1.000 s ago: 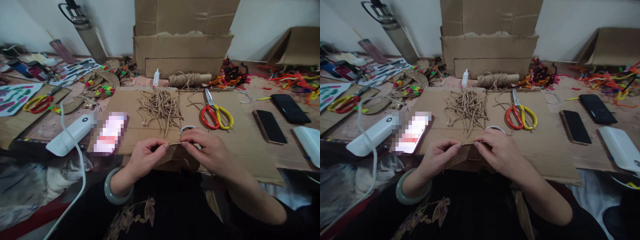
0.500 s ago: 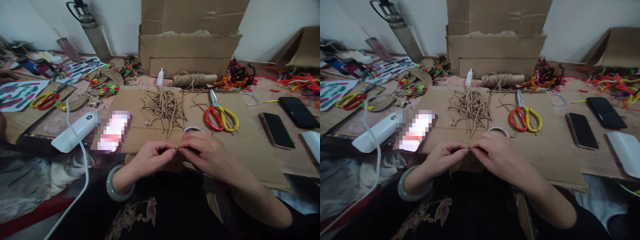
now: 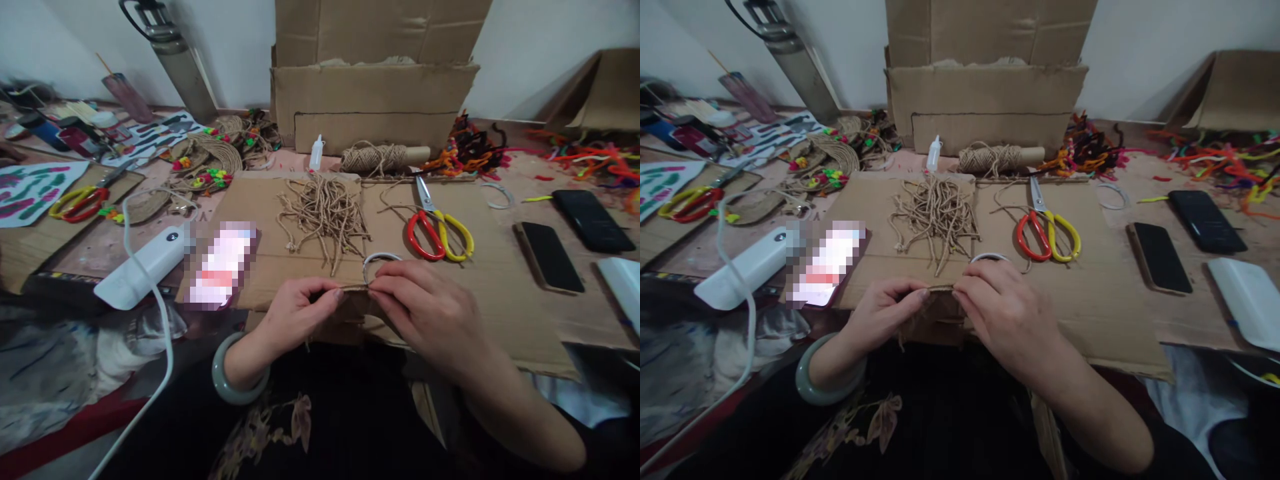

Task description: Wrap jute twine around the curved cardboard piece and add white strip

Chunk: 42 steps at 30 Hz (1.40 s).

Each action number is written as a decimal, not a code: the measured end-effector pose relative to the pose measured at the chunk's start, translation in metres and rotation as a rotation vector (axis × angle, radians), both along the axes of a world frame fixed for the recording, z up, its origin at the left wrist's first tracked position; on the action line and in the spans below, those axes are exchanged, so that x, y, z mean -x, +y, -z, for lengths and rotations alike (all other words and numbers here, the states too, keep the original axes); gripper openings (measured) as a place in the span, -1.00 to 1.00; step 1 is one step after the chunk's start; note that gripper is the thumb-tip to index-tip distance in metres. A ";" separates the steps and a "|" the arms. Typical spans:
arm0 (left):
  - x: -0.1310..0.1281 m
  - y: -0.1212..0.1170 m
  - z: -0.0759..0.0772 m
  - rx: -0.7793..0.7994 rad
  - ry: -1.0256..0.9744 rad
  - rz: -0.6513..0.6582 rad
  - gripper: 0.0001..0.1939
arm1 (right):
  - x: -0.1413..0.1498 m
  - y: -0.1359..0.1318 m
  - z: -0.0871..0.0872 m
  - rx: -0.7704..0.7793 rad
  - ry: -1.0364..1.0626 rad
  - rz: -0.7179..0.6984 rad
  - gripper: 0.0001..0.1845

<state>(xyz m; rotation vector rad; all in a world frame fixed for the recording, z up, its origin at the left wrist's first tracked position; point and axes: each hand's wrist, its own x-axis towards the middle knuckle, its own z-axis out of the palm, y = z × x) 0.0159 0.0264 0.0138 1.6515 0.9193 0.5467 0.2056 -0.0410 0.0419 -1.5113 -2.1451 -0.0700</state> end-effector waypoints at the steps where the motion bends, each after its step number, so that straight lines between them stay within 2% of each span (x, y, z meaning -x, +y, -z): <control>1: 0.000 0.000 0.000 -0.003 -0.002 -0.002 -0.72 | 0.001 0.000 0.000 -0.007 -0.005 0.007 -0.92; 8: 0.000 -0.002 0.000 -0.032 -0.025 -0.003 -0.75 | 0.003 0.003 0.003 -0.006 0.019 0.052 -0.91; 15: 0.001 -0.003 0.001 -0.062 -0.014 0.017 -0.74 | -0.002 0.007 0.003 0.136 0.119 0.005 -0.85; 25: 0.001 -0.001 -0.007 -0.074 0.042 0.178 -0.72 | 0.001 0.009 0.000 0.287 0.112 -0.109 -0.82; 29: -0.001 -0.001 -0.006 -0.087 0.046 0.170 -0.71 | 0.006 0.007 0.000 0.202 0.062 -0.114 -0.82; 35: 0.002 -0.002 0.001 -0.069 0.012 0.036 -0.72 | 0.002 0.000 0.000 -0.054 -0.019 -0.008 -0.89; 42: 0.001 -0.006 0.002 -0.095 -0.045 -0.018 -0.74 | 0.005 -0.005 0.003 -0.079 -0.015 0.056 -0.95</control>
